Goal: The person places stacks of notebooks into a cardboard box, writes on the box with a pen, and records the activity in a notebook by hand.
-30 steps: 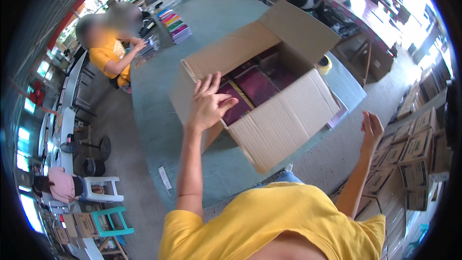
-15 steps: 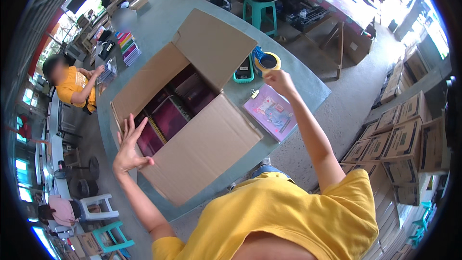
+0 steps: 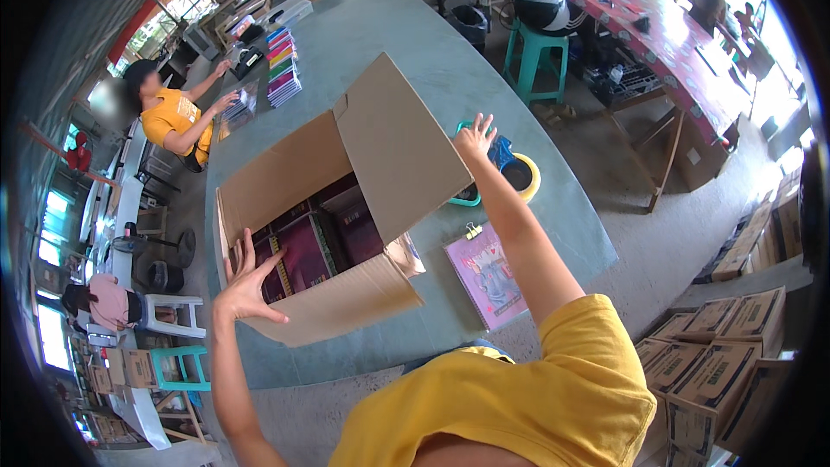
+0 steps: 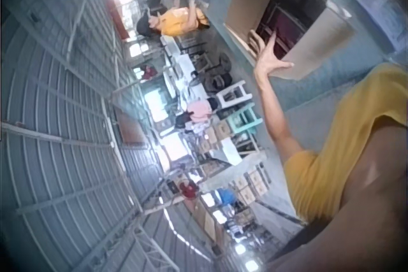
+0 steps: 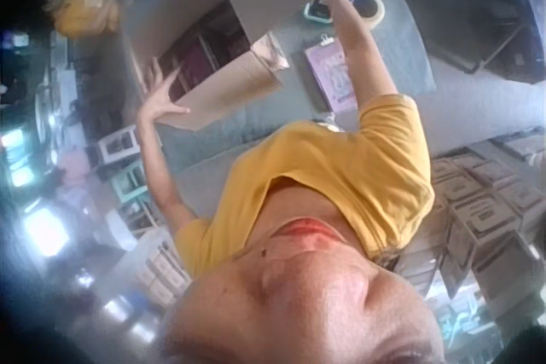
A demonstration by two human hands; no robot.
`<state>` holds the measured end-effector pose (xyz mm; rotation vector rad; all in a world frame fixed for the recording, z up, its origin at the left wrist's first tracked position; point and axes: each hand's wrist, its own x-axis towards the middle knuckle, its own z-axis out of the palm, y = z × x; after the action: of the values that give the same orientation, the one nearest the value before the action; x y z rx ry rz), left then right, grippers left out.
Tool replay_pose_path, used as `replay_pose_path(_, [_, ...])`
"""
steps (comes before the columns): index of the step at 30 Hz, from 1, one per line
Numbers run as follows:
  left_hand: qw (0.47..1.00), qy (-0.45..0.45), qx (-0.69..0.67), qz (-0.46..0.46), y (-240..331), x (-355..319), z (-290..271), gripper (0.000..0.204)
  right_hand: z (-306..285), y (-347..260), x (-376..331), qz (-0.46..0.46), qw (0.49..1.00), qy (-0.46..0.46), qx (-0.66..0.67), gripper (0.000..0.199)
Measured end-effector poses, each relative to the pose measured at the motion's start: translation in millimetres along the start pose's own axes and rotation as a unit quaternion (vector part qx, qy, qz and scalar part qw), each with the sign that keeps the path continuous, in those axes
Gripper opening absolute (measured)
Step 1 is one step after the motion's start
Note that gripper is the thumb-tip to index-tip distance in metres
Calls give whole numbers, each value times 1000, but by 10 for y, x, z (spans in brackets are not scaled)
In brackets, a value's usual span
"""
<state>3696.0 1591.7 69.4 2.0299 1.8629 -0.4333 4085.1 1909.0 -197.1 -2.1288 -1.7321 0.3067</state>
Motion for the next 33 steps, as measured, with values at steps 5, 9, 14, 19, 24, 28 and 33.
replay_pose_path(5, [980, 60, -163, 92, -348, 2, 359, 136, 87, -288, -301, 83, 996, -16, 40, 46])
replay_pose_path(9, [980, 64, -161, 96, -320, 58, 311, 136, -105, 5, 43, 115, 950, 69, 282, 29])
replay_pose_path(14, [978, 70, -167, 106, -316, 149, 301, 134, -451, 238, 390, 0, 993, -87, 81, 35])
replay_pose_path(19, [986, 85, -115, 88, -474, -128, 415, 138, 121, -324, 99, -116, 975, -129, -139, 44])
replay_pose_path(24, [970, 72, -189, 133, -353, 153, 296, 142, 264, -85, 207, -18, 992, -47, -113, 33])
replay_pose_path(28, [967, 89, -199, 133, -380, 54, 325, 142, -142, -72, 124, -18, 996, -81, 34, 59])
replay_pose_path(33, [968, 91, -196, 126, -403, 53, 368, 142, -518, 158, 26, 8, 995, -62, 75, 25])
